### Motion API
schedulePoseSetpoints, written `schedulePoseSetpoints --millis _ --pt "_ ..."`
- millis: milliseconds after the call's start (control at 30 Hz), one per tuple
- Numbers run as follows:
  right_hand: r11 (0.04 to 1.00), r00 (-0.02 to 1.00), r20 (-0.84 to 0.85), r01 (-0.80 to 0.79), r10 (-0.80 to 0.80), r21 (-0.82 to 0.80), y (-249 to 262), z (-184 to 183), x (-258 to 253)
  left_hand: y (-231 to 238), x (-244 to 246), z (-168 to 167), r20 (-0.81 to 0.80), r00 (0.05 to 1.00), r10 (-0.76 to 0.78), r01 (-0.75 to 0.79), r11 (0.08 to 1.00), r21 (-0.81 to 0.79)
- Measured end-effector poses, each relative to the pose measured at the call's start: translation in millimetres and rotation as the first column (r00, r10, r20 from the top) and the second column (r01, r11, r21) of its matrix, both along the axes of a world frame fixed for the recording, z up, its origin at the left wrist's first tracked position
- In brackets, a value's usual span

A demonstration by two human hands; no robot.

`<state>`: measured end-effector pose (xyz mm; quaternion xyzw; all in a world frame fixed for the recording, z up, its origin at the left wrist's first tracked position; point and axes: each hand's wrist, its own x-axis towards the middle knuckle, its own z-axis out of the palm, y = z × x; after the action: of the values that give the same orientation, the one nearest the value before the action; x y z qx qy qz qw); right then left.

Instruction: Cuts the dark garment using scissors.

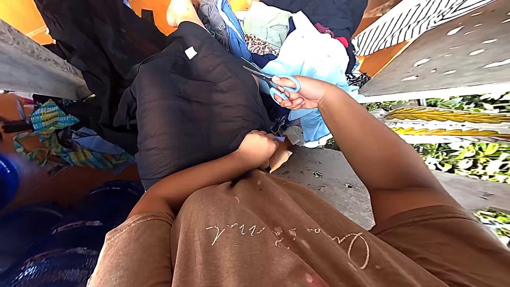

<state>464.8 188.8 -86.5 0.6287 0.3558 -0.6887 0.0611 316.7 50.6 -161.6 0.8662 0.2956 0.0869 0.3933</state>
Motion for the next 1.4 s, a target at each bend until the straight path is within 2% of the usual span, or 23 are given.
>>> schedulePoseSetpoints --millis 233,500,767,1000,1100,1400 --pt "1.0 0.999 0.052 -0.013 0.013 -0.008 7.8 6.3 -0.1 2.0 -3.4 2.3 0.023 1.0 -0.011 0.012 0.999 -0.04" --pt "0.999 0.999 0.029 0.041 -0.04 -0.028 23.3 -24.2 -19.3 1.5 -3.2 -0.5 0.014 1.0 -0.017 0.018 0.999 -0.043" --pt "0.996 0.995 0.095 -0.039 0.032 0.077 24.0 -28.9 -23.9 3.9 -1.7 -0.6 0.007 0.999 -0.041 0.041 0.998 -0.056" --pt "0.999 0.997 0.065 -0.032 0.034 -0.032 37.1 -24.7 -29.2 3.7 -3.1 0.6 0.02 0.999 -0.033 0.034 0.998 -0.048" --pt "0.999 0.993 0.109 -0.033 0.038 -0.042 42.5 -23.4 -36.2 5.2 -4.3 2.2 0.015 0.999 -0.048 0.049 0.997 -0.053" --pt "1.0 0.995 0.1 -0.022 0.022 -0.007 47.2 -28.5 -35.4 4.5 -4.0 -0.5 0.047 0.999 -0.023 0.026 0.999 -0.048"
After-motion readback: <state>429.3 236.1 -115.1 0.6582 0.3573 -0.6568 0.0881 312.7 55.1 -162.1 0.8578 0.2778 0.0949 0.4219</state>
